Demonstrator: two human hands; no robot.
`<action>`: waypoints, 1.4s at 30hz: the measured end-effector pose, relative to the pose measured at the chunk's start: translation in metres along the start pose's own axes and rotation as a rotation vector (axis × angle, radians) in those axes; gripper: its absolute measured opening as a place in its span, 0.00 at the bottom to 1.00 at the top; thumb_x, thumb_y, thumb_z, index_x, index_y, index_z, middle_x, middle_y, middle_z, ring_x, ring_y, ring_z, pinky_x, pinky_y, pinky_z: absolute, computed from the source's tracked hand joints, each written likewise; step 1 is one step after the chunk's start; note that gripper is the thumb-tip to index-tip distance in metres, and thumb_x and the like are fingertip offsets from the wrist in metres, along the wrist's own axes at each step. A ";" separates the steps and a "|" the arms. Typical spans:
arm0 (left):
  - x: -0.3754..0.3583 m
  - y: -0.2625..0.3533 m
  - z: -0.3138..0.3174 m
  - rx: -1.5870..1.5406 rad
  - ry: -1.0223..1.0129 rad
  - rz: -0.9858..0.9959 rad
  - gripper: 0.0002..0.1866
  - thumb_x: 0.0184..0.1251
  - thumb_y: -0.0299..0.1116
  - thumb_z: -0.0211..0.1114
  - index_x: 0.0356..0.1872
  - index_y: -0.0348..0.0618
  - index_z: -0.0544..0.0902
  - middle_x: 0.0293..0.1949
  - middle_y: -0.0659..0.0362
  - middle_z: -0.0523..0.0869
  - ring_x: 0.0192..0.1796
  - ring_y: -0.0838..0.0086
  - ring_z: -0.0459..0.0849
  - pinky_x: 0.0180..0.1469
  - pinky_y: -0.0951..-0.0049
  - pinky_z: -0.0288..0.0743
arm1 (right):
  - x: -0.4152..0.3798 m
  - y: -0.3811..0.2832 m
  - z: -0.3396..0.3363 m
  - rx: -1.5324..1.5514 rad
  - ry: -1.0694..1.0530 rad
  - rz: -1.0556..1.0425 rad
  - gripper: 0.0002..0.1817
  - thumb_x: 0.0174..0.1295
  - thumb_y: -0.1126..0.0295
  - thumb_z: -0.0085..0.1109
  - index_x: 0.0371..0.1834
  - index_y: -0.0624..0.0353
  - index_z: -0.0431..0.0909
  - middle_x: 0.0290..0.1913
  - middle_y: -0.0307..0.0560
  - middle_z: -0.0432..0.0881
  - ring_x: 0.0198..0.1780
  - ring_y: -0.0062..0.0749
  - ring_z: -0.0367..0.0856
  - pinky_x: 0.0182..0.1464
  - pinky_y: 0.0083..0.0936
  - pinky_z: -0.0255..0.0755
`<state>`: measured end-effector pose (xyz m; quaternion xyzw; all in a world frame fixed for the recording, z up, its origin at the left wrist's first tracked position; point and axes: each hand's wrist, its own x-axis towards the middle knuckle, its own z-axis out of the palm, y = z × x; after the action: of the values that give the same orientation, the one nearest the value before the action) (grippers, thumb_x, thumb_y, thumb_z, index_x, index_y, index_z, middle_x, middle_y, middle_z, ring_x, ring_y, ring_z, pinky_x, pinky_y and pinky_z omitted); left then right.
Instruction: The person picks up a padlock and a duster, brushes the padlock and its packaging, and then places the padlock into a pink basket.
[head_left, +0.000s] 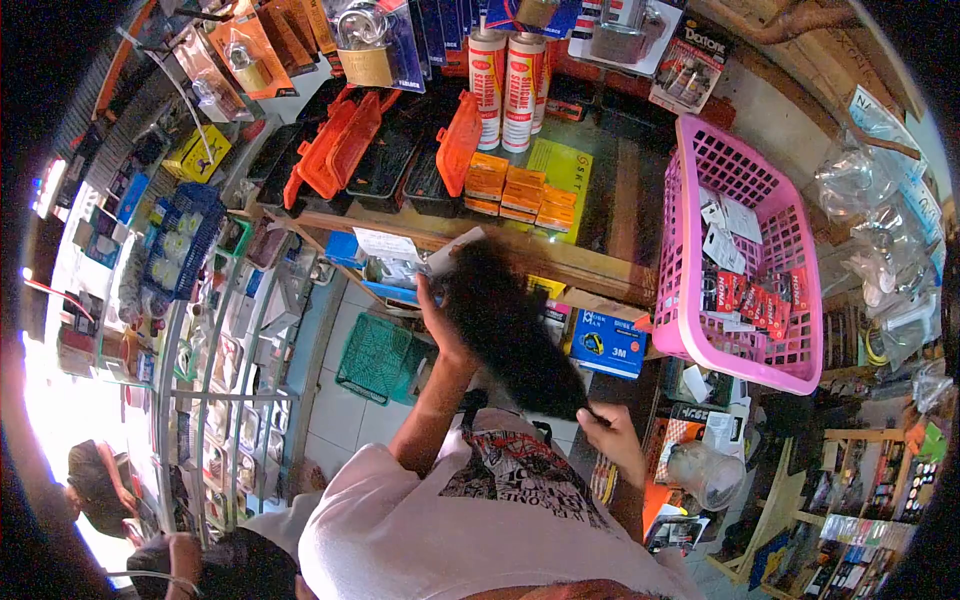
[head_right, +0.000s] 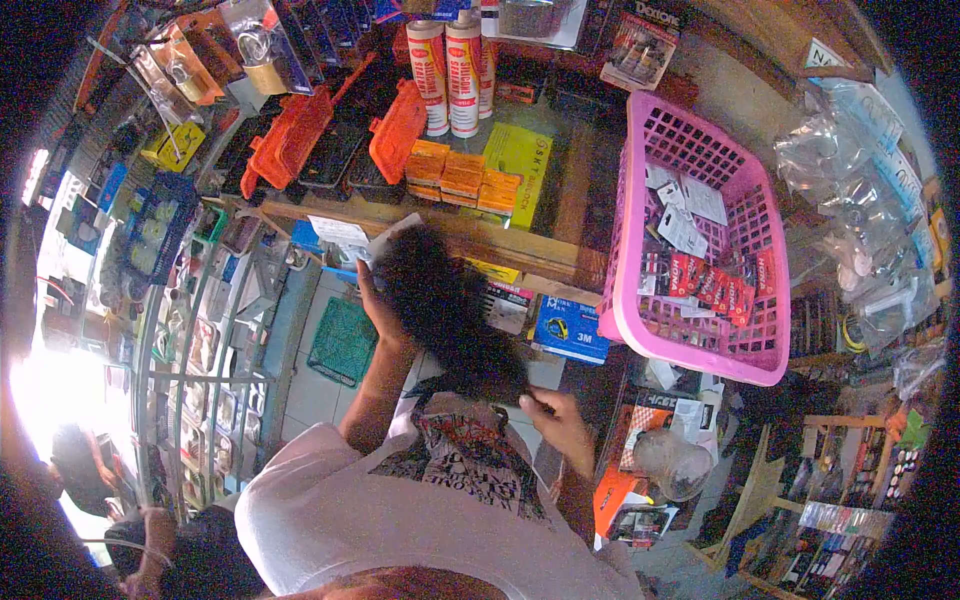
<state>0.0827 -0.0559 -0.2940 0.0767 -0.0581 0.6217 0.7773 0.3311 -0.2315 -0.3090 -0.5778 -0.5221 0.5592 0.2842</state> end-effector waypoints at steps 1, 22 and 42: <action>-0.004 -0.005 0.007 0.129 0.260 0.048 0.42 0.71 0.67 0.41 0.70 0.41 0.67 0.70 0.46 0.68 0.71 0.51 0.67 0.74 0.49 0.56 | 0.004 -0.004 0.004 0.017 0.022 -0.032 0.17 0.71 0.63 0.58 0.26 0.63 0.75 0.18 0.29 0.68 0.22 0.12 0.63 0.24 0.20 0.57; -0.011 -0.007 0.029 0.208 0.389 0.010 0.46 0.67 0.72 0.36 0.72 0.44 0.65 0.61 0.47 0.77 0.58 0.51 0.80 0.62 0.48 0.73 | 0.020 -0.014 0.011 0.504 -0.119 0.031 0.09 0.71 0.66 0.57 0.34 0.57 0.74 0.21 0.34 0.73 0.20 0.18 0.68 0.23 0.18 0.59; -0.033 0.004 0.013 0.314 0.267 -0.070 0.42 0.68 0.68 0.39 0.69 0.42 0.67 0.58 0.43 0.79 0.54 0.46 0.82 0.55 0.40 0.76 | 0.123 -0.043 -0.006 1.291 0.383 -0.327 0.18 0.64 0.74 0.63 0.54 0.57 0.68 0.46 0.47 0.81 0.48 0.36 0.84 0.54 0.40 0.81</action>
<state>0.0713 -0.0891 -0.2871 0.1159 0.1459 0.6004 0.7777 0.3033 -0.1043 -0.3119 -0.2958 -0.1059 0.5960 0.7390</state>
